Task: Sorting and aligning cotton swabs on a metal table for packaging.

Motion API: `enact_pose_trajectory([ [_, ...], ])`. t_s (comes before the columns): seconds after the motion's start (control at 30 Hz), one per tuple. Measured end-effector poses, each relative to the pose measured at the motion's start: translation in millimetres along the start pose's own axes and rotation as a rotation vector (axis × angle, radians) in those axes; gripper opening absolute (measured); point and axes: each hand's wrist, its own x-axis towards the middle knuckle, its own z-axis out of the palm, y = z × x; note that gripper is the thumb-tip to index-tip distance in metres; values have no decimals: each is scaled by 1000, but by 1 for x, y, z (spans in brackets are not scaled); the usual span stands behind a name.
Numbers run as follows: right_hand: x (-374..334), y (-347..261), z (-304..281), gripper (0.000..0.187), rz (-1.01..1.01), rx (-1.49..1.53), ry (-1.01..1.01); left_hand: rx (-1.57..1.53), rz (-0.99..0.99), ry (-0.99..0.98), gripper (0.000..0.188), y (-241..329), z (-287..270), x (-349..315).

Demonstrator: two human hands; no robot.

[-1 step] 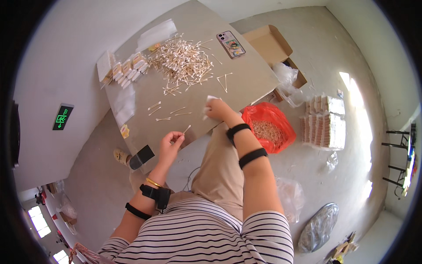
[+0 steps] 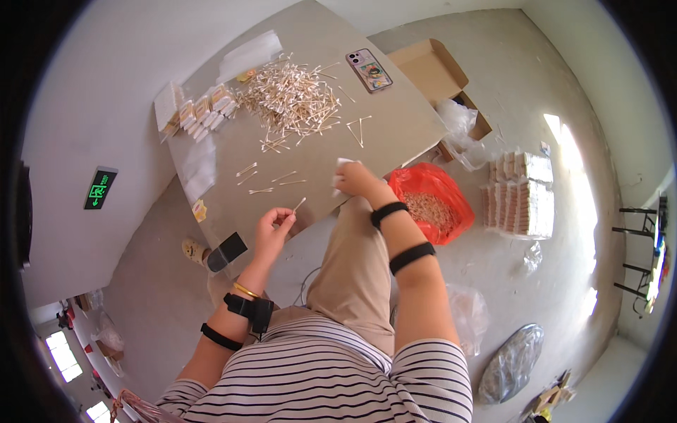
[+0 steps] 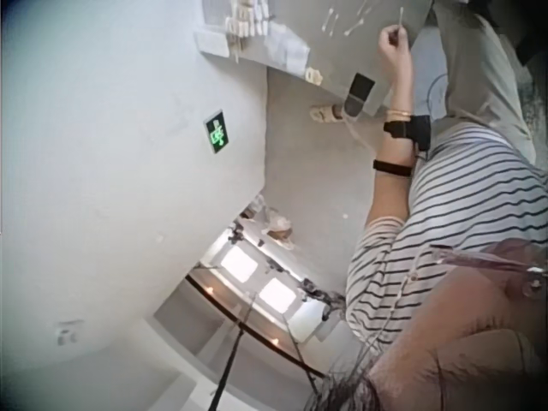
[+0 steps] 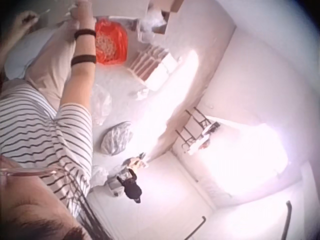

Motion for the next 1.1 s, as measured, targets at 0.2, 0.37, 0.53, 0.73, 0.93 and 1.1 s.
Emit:
enact_pose_trajectory([
  [0.2,-164,28,-34,22,648,426,526,-3,83,-42,13,20,35,31],
  [0.37,-277,44,8,20,942,842,760,0,168,-223,16,57,110,47],
  [0.53,-302,23,34,21,997,873,820,-78,260,-372,25,103,166,55],
  [0.73,-272,30,14,14,856,702,839,-67,214,-314,27,71,104,50],
  [0.93,-127,25,-55,39,386,316,929,31,-67,-154,20,-30,-23,-23],
  [1.1,-39,17,-68,56,160,-7,923,48,-212,-75,20,-72,-69,-90],
])
